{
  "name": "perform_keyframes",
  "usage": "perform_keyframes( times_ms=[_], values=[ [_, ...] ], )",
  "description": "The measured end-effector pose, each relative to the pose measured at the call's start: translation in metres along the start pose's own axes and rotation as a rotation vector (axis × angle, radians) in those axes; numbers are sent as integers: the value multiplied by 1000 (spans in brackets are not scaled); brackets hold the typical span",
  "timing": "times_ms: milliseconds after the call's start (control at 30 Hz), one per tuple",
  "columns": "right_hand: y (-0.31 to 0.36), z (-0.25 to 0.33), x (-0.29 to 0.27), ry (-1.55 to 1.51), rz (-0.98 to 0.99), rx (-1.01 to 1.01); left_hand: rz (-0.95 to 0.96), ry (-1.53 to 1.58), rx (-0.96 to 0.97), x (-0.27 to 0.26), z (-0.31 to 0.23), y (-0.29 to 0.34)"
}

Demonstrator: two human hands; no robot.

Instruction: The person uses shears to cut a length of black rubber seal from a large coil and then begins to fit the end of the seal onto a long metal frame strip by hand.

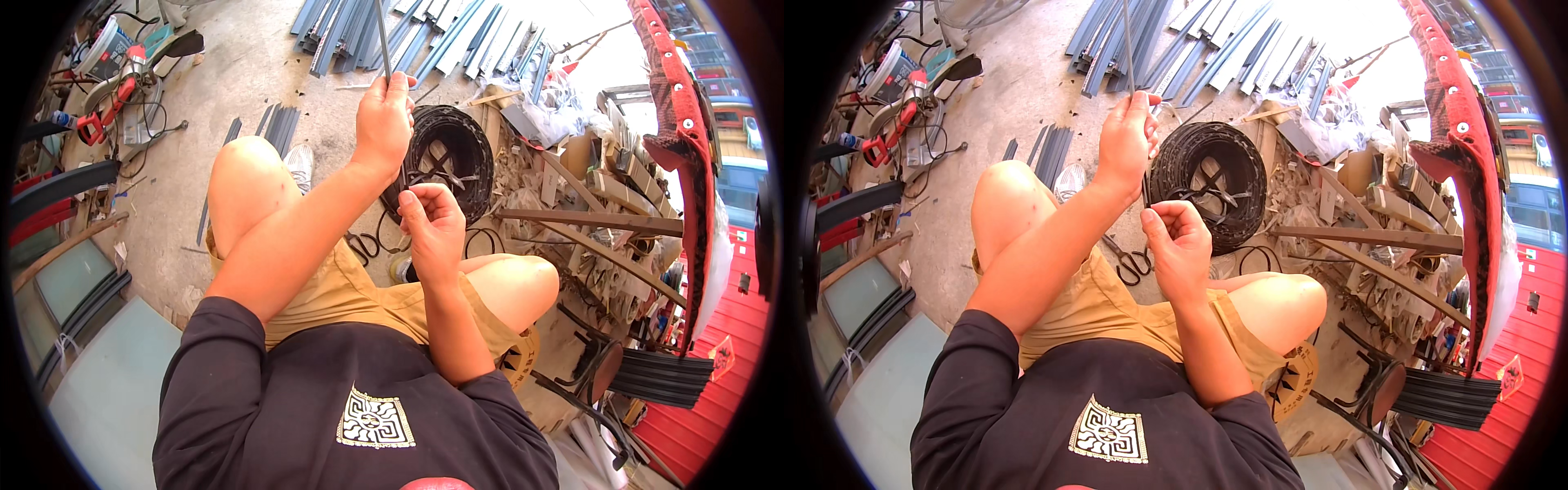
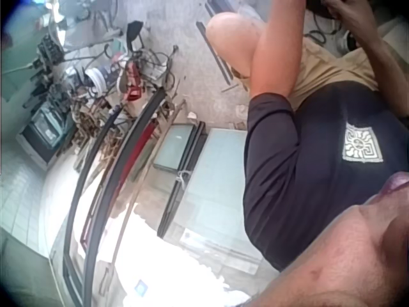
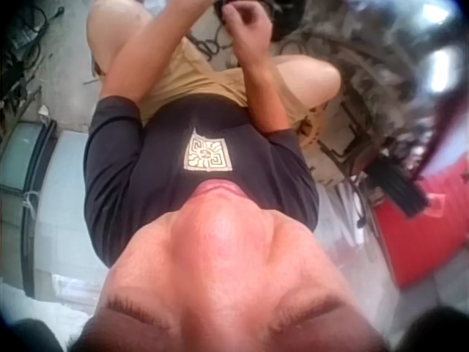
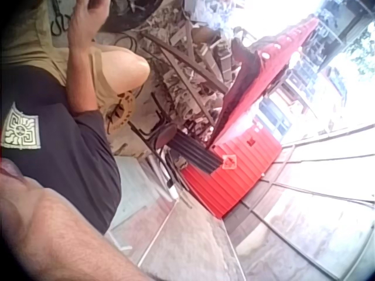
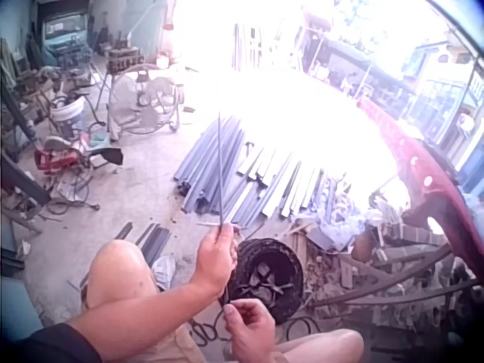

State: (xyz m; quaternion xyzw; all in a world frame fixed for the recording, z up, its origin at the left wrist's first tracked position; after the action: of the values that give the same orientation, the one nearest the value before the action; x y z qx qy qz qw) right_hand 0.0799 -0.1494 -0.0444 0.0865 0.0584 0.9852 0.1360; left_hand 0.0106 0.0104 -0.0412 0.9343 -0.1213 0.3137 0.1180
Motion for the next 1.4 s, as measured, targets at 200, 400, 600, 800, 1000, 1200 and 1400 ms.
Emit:
perform_keyframes(
  times_ms=[200, 400, 600, 800, 1000, 1200, 1400],
  values=[
    [1, -2, 0, 9, 9, 28, 3, -15, -23, -2, 5, 0],
    [2, -4, -1, 2, 12, 23, 13, -45, -21, -1, 8, 1],
    [0, -2, -1, 0, 16, 20, 16, -48, -26, 0, 8, 0],
    [0, -4, -2, 8, 27, 19, 26, -61, -38, 0, 11, 0],
    [-1, -5, -2, 6, 33, 31, 23, -59, -30, 0, 11, 1],
    [-1, -8, -2, 6, 32, 51, 26, -79, -51, 0, 13, 2],
    [-1, -8, -2, 17, 39, 81, 38, -122, -70, 0, 17, 0]
  ],
)
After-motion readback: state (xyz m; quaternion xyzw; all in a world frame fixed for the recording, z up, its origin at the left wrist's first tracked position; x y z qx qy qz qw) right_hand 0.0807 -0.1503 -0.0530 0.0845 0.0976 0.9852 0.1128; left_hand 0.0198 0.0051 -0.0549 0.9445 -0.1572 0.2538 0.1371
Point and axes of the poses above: each hand's wrist, its own y-axis away from the middle knuckle, its own x-axis out of the palm, z = x × y, the point moved 5 cm from there along -y, towards the middle knuckle, and after that the axes turned 9 degrees about z, right-handed, at the moved point
